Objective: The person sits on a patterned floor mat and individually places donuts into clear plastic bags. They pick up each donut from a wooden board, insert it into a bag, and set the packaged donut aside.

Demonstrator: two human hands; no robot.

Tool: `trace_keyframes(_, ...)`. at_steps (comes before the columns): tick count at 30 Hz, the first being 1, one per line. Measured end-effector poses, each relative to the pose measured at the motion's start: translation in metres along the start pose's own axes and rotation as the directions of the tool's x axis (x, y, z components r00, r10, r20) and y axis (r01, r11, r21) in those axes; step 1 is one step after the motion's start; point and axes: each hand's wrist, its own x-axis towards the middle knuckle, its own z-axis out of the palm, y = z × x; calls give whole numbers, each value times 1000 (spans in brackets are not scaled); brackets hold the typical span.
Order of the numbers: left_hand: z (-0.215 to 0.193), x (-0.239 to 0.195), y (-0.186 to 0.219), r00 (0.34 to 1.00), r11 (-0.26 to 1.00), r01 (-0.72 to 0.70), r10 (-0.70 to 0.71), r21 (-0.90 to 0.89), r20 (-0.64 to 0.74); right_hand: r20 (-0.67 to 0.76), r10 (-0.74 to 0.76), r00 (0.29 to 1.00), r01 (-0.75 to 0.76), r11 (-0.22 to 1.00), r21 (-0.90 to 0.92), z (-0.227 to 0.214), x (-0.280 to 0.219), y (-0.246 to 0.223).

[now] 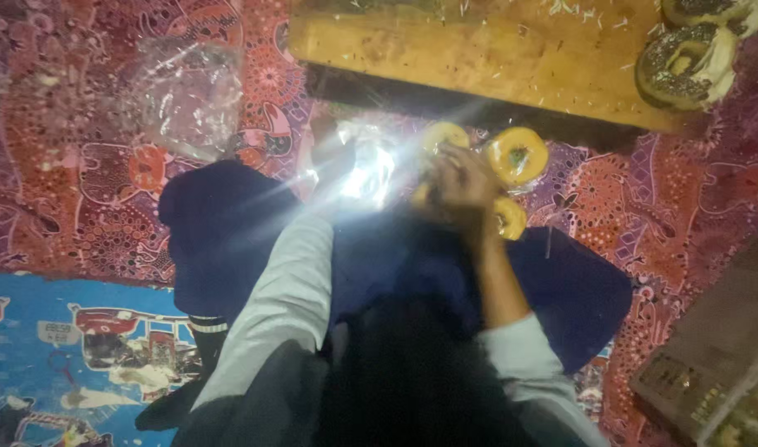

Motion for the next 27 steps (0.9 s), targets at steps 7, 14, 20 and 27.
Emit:
trace_keyframes(7, -25, -26, 1, 992, 993, -115, 113, -41, -56, 164, -152, 975, 143, 988, 65, 75, 49, -7)
trace_keyframes(14, -59, -87, 10, 935, 911, -327, 273, -252, -228, 623, -37, 782, -326, 827, 459, 88, 64, 16)
trace_keyframes(20, -88, -81, 8, 947, 686, 16, 223, -727, 230, 556, -130, 821, -89, 932, 351, 49, 55, -11)
trace_keyframes(27, -119, -97, 40, 969, 756, -141, 238, -640, 68, 202, -562, 802, 481, 809, 339, 3, 56, -81)
